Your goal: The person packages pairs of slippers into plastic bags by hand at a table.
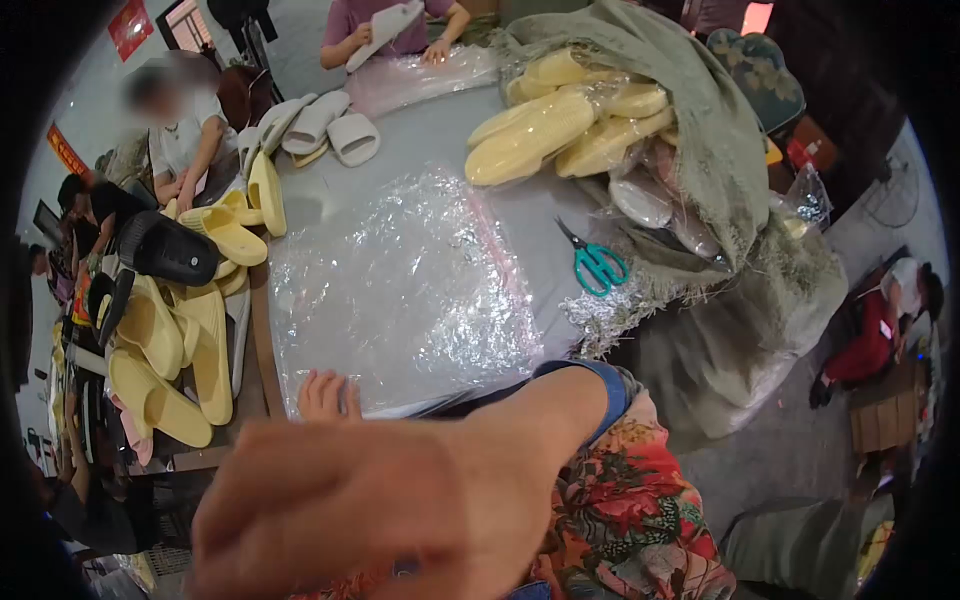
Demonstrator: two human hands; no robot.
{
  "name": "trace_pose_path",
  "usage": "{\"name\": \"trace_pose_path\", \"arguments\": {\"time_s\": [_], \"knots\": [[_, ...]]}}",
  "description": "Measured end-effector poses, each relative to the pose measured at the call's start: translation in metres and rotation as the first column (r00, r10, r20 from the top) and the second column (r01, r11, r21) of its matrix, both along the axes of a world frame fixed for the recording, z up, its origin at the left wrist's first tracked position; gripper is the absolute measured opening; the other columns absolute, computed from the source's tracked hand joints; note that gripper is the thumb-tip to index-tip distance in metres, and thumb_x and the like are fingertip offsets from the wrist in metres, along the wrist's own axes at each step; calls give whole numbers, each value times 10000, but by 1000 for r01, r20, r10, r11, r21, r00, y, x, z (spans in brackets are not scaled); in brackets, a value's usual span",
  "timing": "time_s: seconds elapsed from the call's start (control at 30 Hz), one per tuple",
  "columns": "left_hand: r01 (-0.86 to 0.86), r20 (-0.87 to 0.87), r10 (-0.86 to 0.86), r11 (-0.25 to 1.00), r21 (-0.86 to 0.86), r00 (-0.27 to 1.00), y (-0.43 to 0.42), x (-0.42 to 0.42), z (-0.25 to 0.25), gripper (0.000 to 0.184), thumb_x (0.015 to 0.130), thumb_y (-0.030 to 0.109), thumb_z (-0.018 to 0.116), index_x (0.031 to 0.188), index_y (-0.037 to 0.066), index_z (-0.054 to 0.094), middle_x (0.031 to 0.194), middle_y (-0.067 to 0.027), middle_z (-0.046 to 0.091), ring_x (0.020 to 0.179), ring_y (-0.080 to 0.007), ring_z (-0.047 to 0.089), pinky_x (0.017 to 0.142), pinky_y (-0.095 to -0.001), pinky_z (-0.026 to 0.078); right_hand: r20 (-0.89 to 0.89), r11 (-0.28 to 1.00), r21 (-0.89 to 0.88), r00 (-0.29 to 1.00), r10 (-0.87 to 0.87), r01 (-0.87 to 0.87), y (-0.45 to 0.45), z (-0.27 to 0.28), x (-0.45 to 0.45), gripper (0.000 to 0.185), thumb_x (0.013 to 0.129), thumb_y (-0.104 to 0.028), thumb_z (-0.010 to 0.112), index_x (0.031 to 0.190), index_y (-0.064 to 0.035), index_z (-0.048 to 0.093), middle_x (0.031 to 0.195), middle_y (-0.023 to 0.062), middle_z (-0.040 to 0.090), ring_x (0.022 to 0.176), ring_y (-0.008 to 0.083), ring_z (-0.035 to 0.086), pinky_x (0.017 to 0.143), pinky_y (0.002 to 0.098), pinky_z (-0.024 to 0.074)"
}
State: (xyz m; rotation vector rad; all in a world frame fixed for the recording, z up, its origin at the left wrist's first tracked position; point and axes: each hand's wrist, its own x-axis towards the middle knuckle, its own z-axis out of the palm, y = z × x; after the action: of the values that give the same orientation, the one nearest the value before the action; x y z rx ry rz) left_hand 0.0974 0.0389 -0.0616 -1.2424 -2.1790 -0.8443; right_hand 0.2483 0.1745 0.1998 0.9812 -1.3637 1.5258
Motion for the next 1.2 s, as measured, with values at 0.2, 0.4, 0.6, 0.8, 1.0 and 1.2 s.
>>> {"name": "trace_pose_path", "arguments": {"time_s": [0.2, 0.4, 0.6, 0.8, 1.0, 1.2], "knots": [[-1, 13, 1, 1000, -22, 1000, 0, 3, 10, 217, 751, 89, 668, 960, 57, 619, 1061, -111, 572, 1109, -363, 496, 948, -473, 356, -395, 989, -149, 918, -43, -18, -24, 6, -12, 562, 925, -419, 511, 1209, 65, 535, 907, 161, 667, 728, 282, 608, 592, 340, 533], [7, -16, -7, 1000, 8, 1000, 2, 0, 5, 229, 745, 78, 668, 967, 57, 613, 1062, -114, 568, 1110, -364, 493, 952, -471, 356, -198, 994, -79, 979, 54, -71, -13, -4, -13, 511, 930, -368, 502, 1220, 52, 507, 986, 154, 615, 803, 277, 591, 678, 345, 498], [-14, 39, 15, 1000, -18, 999, 3, 9, 22, 228, 746, 73, 669, 967, 54, 615, 1065, -111, 570, 1102, -365, 499, 949, -457, 365, -69, 989, -42, 988, 135, -138, -14, -12, -15, 464, 935, -318, 492, 1231, 40, 480, 1066, 146, 563, 878, 272, 573, 764, 350, 462], [8, -8, -8, 999, -34, 1000, 1, 3, 8, 212, 760, 84, 658, 963, 38, 618, 1071, -123, 577, 1097, -367, 502, 940, -452, 374, 62, 974, 76, 976, 209, -214, -15, -12, -30, 423, 940, -268, 483, 1241, 28, 453, 1145, 139, 511, 953, 266, 556, 850, 355, 427], [201, 0, -208, 947, -251, 978, -14, -12, 17, 214, 754, 101, 659, 959, 56, 614, 1087, -128, 569, 1104, -366, 494, 952, -478, 358, 487, 976, 180, 873, 18, -121, 13, -34, -58, 388, 946, -217, 473, 1252, 15, 425, 1225, 131, 459, 1028, 261, 538, 936, 360, 391], [-78, 1, 78, 995, -63, 997, -3, 6, 7, 270, 774, 153, 657, 1017, 53, 595, 1212, -165, 516, 1212, -392, 418, 1044, -559, 228, 671, -116, -101, -18, -741, 988, 271, -193, -52, 570, 862, -208, 656, 1265, 78, 373, 1188, 143, 464, 1105, 220, 474, 896, 341, 433]]}}
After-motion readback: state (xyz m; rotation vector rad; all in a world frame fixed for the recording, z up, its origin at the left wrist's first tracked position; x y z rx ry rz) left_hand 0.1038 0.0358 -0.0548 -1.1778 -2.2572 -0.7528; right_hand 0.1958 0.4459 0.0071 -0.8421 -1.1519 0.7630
